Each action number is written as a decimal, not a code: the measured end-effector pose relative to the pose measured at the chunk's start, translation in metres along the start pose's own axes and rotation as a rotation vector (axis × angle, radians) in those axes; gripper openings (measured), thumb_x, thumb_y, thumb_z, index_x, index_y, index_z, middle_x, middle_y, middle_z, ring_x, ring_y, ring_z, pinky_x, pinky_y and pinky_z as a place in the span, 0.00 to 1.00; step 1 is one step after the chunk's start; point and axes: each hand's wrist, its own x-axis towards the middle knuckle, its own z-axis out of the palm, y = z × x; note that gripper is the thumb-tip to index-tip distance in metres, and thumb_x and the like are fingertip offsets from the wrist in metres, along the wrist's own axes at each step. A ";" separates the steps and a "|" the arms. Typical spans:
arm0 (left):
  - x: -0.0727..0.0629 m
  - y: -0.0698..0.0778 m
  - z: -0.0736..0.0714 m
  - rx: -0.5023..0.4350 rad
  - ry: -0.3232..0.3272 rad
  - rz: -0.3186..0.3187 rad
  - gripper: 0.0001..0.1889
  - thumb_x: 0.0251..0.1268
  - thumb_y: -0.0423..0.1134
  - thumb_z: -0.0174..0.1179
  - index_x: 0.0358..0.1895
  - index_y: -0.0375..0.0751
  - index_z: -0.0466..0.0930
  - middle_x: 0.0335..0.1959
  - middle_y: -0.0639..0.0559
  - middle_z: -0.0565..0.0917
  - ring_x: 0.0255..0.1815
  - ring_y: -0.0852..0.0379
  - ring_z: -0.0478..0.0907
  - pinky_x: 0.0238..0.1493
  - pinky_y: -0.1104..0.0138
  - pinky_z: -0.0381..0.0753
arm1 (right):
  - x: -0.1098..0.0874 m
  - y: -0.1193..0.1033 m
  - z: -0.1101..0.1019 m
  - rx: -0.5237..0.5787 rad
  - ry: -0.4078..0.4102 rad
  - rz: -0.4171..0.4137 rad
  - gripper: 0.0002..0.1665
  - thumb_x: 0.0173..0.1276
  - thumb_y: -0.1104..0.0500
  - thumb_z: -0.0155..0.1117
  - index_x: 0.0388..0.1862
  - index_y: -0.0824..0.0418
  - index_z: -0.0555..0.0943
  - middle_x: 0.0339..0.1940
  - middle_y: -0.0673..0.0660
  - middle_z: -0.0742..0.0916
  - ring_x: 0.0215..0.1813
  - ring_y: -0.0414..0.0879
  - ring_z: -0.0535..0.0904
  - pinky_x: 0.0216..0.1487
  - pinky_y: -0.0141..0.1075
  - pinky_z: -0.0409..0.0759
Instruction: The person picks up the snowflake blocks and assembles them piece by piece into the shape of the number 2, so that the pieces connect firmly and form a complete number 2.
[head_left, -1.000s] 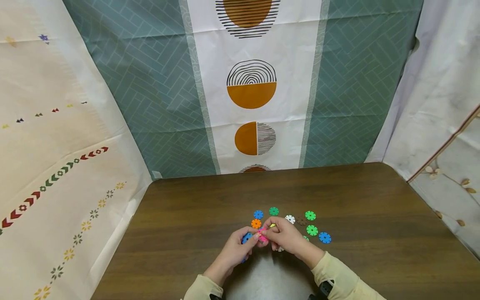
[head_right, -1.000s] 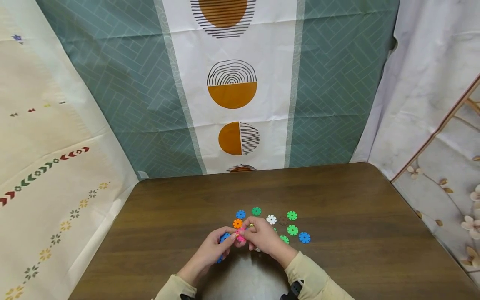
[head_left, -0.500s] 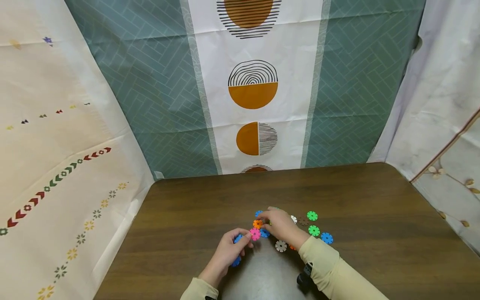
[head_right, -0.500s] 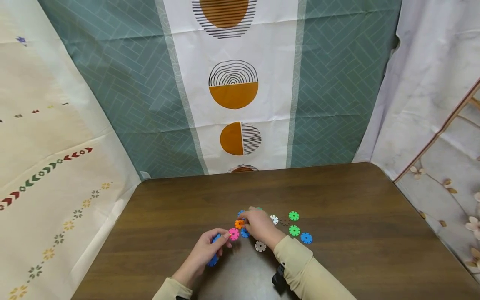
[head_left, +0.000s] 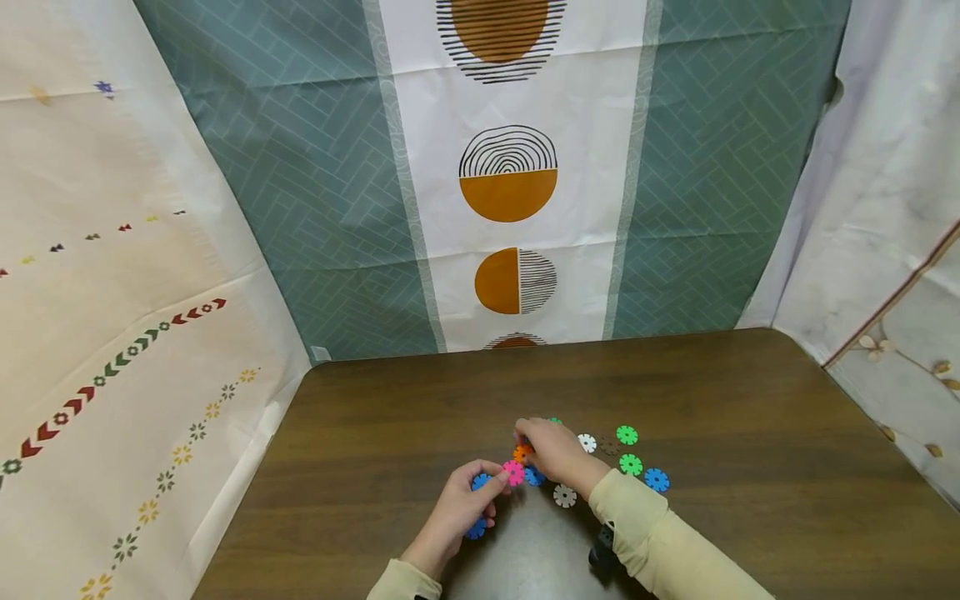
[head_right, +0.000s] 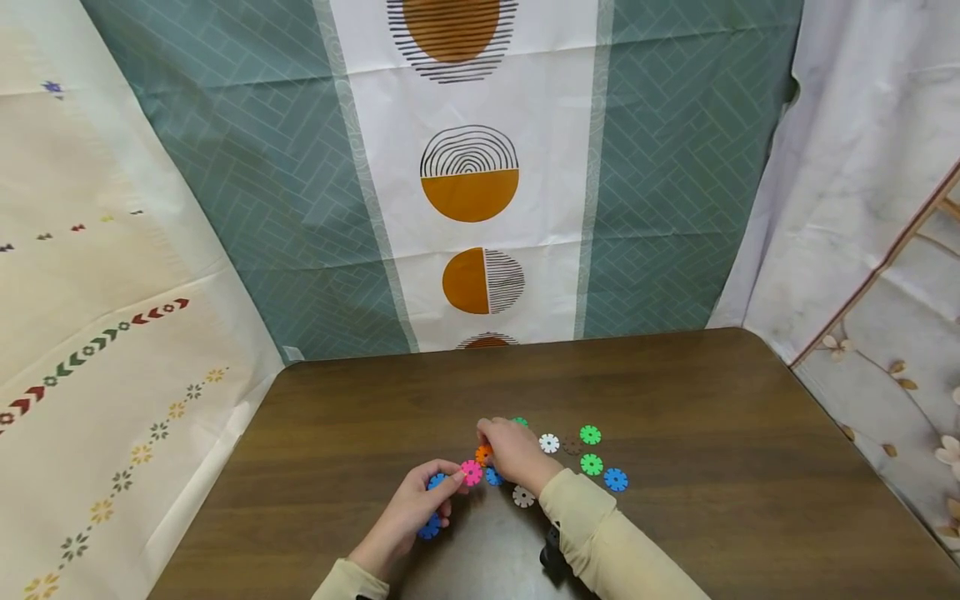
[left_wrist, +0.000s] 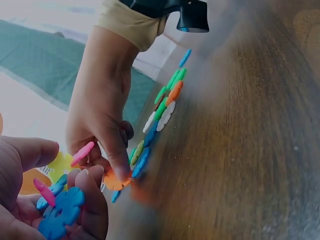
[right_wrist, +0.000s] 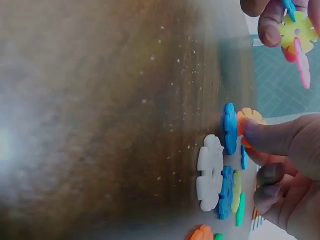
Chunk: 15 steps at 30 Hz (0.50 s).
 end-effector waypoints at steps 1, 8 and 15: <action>0.001 -0.001 0.001 -0.002 0.003 -0.004 0.15 0.70 0.42 0.60 0.48 0.31 0.78 0.29 0.44 0.82 0.16 0.61 0.69 0.18 0.70 0.75 | -0.001 0.000 -0.001 0.029 0.001 0.025 0.17 0.57 0.62 0.76 0.29 0.55 0.72 0.23 0.47 0.73 0.27 0.42 0.69 0.29 0.35 0.69; 0.003 -0.001 0.004 -0.005 0.022 0.002 0.15 0.73 0.40 0.56 0.51 0.31 0.78 0.23 0.49 0.76 0.15 0.61 0.69 0.16 0.71 0.74 | -0.016 0.003 -0.012 0.249 0.065 0.146 0.12 0.62 0.61 0.72 0.29 0.54 0.75 0.23 0.43 0.80 0.27 0.37 0.74 0.30 0.33 0.74; 0.003 0.003 0.007 -0.052 0.005 0.038 0.17 0.74 0.42 0.54 0.60 0.38 0.77 0.39 0.38 0.81 0.15 0.63 0.69 0.16 0.73 0.74 | -0.043 -0.001 -0.026 0.438 0.076 0.160 0.03 0.69 0.62 0.64 0.36 0.56 0.78 0.25 0.51 0.87 0.18 0.40 0.74 0.24 0.33 0.76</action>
